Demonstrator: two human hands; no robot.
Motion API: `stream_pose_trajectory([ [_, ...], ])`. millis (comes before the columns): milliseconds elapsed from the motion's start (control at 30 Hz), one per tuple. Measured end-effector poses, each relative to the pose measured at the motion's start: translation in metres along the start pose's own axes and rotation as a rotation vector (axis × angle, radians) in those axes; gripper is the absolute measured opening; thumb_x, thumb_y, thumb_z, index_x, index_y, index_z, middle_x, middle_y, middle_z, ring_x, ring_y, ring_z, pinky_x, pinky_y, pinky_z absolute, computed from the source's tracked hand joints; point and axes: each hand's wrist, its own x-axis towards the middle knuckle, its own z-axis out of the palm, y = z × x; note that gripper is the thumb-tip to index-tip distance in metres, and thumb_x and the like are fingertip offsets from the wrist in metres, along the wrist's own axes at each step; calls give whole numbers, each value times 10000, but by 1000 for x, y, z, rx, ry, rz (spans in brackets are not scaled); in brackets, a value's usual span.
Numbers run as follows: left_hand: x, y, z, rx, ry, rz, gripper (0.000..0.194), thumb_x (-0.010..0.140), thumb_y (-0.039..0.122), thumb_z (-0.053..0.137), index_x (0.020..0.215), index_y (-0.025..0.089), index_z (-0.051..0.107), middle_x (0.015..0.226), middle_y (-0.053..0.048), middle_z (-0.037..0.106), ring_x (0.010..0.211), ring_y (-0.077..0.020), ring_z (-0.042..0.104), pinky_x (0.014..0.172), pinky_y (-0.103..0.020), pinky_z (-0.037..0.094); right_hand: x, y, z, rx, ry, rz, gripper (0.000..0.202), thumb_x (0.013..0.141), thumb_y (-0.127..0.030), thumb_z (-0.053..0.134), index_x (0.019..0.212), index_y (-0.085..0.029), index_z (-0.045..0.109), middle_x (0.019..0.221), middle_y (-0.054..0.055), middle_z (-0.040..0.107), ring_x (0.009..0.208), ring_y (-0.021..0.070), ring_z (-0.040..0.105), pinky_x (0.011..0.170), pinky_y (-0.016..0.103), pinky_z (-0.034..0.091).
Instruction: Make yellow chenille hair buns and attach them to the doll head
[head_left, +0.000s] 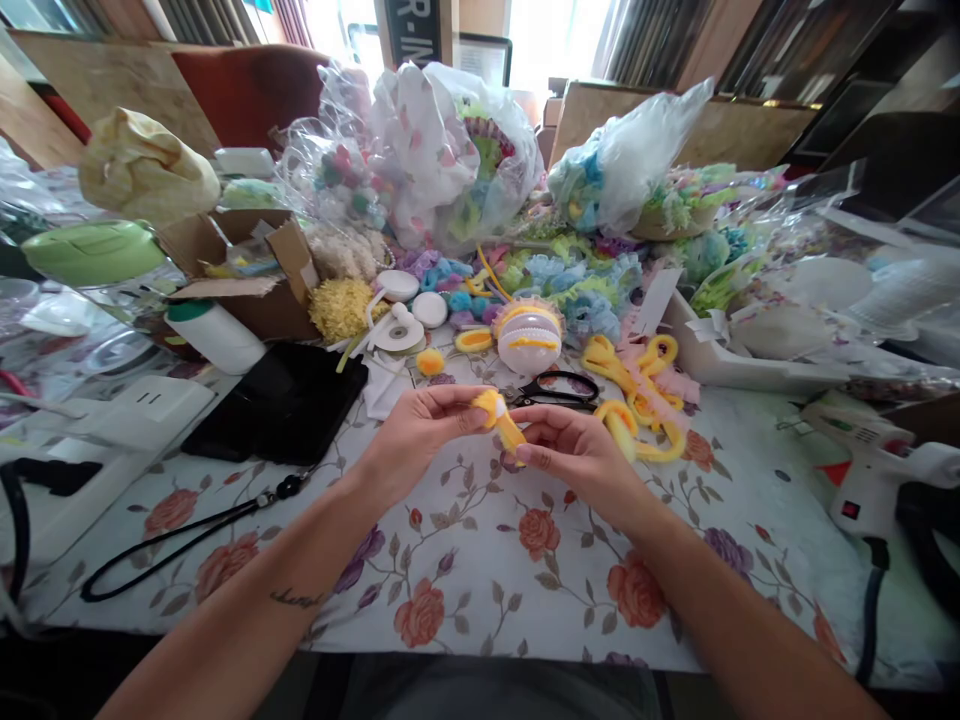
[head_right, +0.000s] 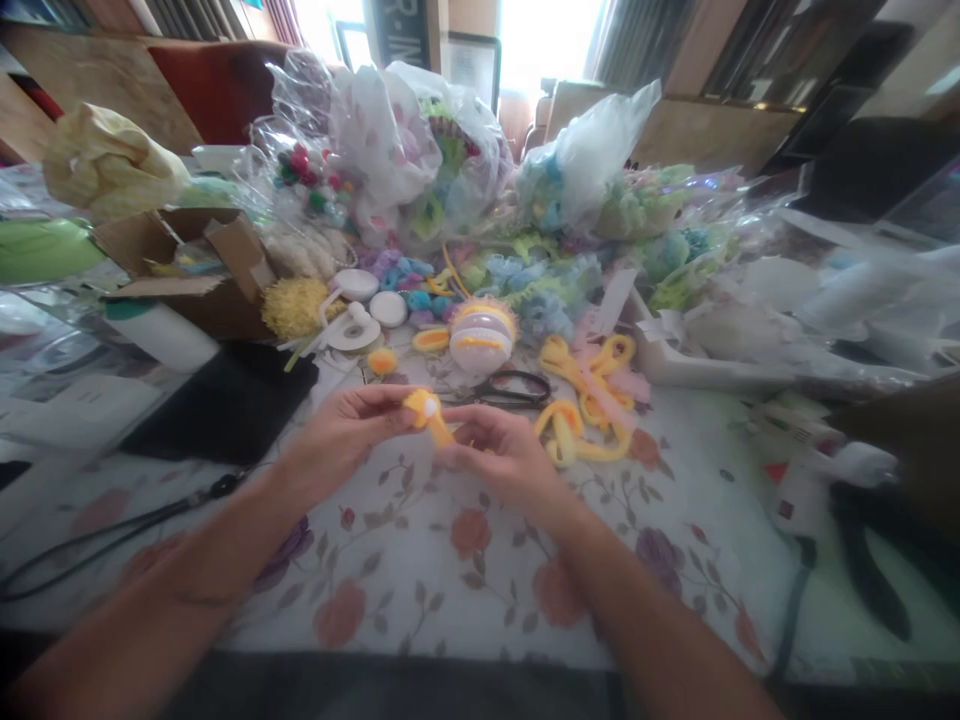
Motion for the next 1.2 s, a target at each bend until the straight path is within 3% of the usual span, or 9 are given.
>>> stream_pose_trajectory([
  [167,-2,2,2,41,32,-30,261,689,271,807,939,206,771,889,-23,751,785,-135,651,761,-239,519,0,1,-1,77,-69,26,354,810,-321,706,1117,-171,613,843,59,716,777,176,663,733,308,509],
  [367,-1,1,2,161,71,53,247,674,277,809,909,207,779,896,-34,760,826,-184,673,784,-282,532,-1,-1,0,146,-106,31,296,826,-294,692,1092,-187,618,847,42,716,787,162,673,749,296,527],
  [633,-2,3,2,270,33,131,241,704,292,784,925,198,769,901,-37,751,822,-180,672,778,-277,536,-1,-4,0,191,-104,23,236,819,-250,698,1038,-190,634,809,12,695,757,134,670,719,254,531],
  [833,-1,4,1,276,-10,87,249,713,312,776,932,195,764,910,-45,746,811,-177,662,765,-279,528,-1,-2,0,201,-108,26,241,813,-271,705,1031,-195,637,809,10,691,748,139,669,707,263,530],
  [1033,-1,5,1,222,-34,108,314,754,285,746,1064,234,734,860,-25,728,778,-146,644,736,-248,524,-2,-2,0,178,-128,6,245,836,-286,686,1064,-207,643,846,13,696,771,135,665,724,259,525],
  [1200,-2,5,2,225,-46,90,237,750,304,748,969,216,765,912,-40,747,813,-158,656,751,-243,521,-2,-4,0,154,-134,9,236,842,-299,680,1054,-201,648,825,15,691,760,134,656,717,254,524],
])
